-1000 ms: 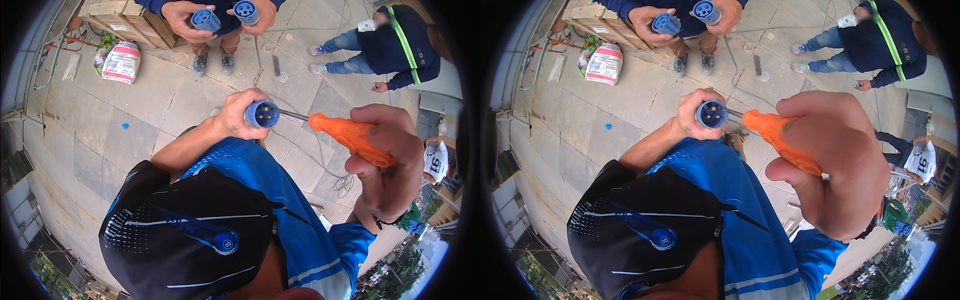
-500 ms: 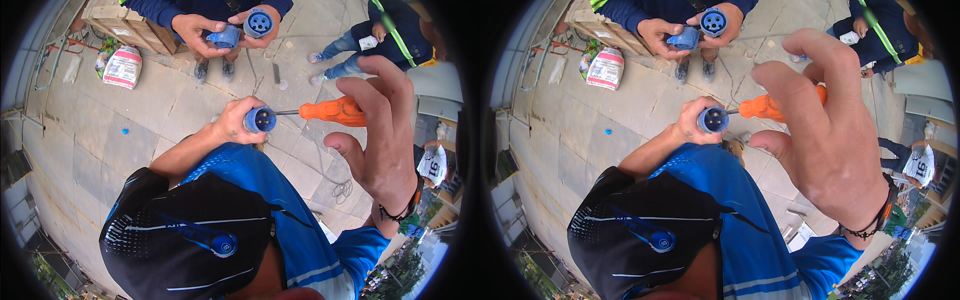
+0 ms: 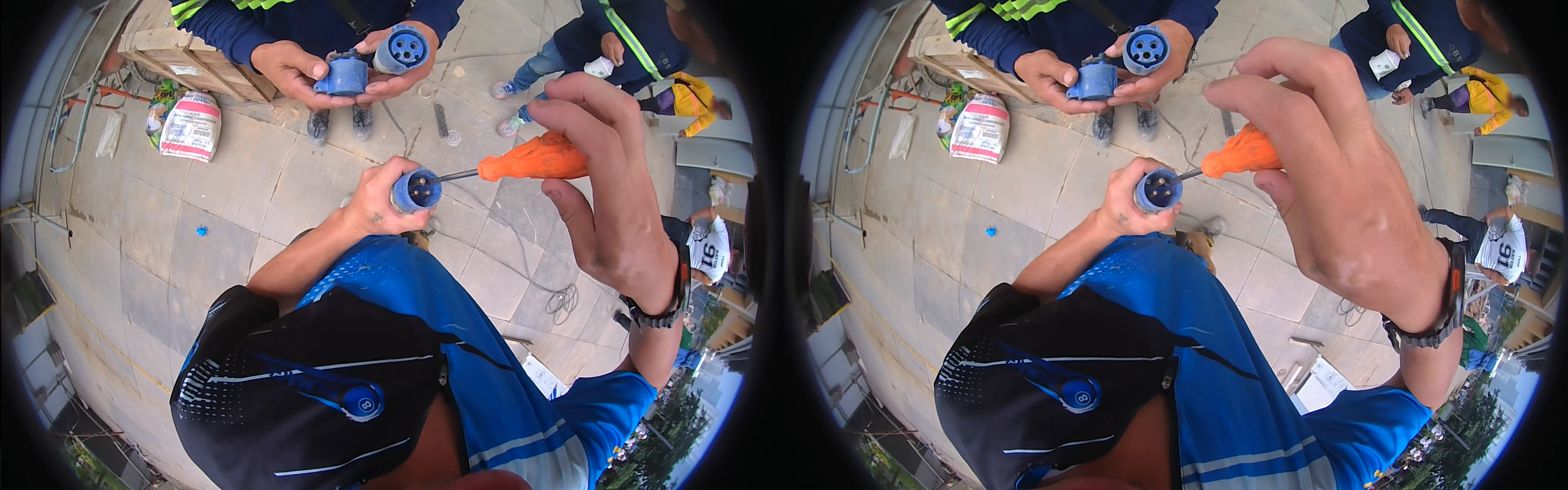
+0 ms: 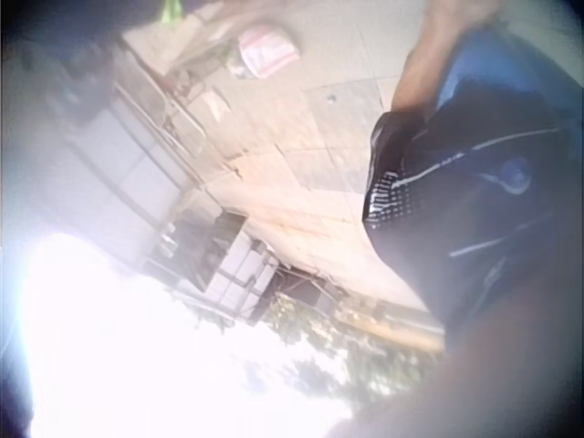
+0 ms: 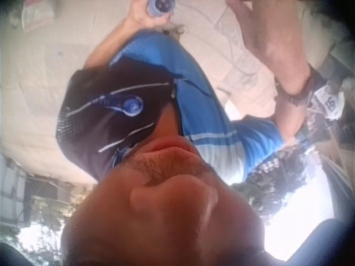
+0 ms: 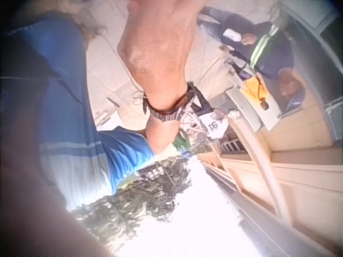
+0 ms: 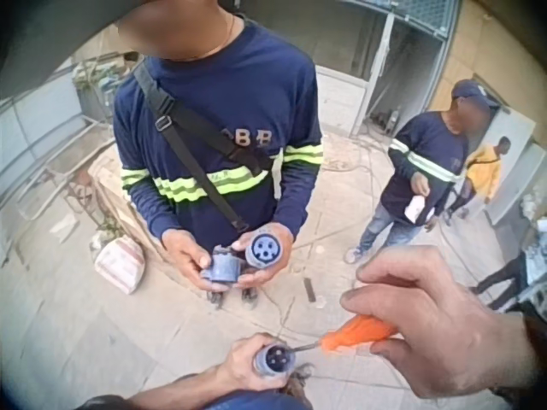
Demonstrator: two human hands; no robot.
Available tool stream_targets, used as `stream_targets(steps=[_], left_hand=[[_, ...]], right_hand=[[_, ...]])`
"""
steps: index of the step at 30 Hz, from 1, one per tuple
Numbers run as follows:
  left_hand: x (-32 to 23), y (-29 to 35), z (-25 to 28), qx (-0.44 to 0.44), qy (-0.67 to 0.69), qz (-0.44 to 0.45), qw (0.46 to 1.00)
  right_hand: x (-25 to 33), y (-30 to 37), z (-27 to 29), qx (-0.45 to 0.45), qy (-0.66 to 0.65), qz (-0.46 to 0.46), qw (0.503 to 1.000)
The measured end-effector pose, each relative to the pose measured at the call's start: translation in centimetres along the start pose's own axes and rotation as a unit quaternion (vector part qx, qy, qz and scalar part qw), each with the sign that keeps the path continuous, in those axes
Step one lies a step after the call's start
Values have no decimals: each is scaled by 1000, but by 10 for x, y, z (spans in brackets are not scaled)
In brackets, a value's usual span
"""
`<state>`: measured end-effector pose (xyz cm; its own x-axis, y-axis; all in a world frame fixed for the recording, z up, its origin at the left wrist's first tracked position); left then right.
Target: The person uses a screwdriver to open and adjust a blue industrial electrical connector, then closes it and walks toward a danger sign while holding the connector and tool.
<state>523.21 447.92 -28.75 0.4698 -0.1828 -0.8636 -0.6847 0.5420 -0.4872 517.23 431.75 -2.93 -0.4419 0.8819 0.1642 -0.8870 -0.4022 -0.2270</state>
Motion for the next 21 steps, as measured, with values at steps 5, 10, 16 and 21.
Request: stream_targets(steps=[5, 10, 16, 21], left_hand=[[1, -3, -4, 12, 10, -8, 1000], [-2, -3, -2, 15, 14, 13, 1000], [-4, 0, -4, 29, 1, 27, 999], [5, 4, 1, 7, 1, 45, 999]], right_hand=[[1, 0, 1, 14, -6, -21, 1000], [-1, 2, 8, 106, -74, -36, 991], [-2, 6, 5, 6, -104, 24, 994], [-3, 1, -12, 7, 1, -16, 1000]])
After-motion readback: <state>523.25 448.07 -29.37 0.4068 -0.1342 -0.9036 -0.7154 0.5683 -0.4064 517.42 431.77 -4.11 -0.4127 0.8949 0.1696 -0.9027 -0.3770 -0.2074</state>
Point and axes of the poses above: each hand's wrist, its own y-axis away from the middle knuckle, its own z-axis out of the back of the hand, x = y × z, the point moved 2 cm from there along -y, towards the middle knuckle, and after that the axes turned 3 degrees about z, right-handed, at the moved point
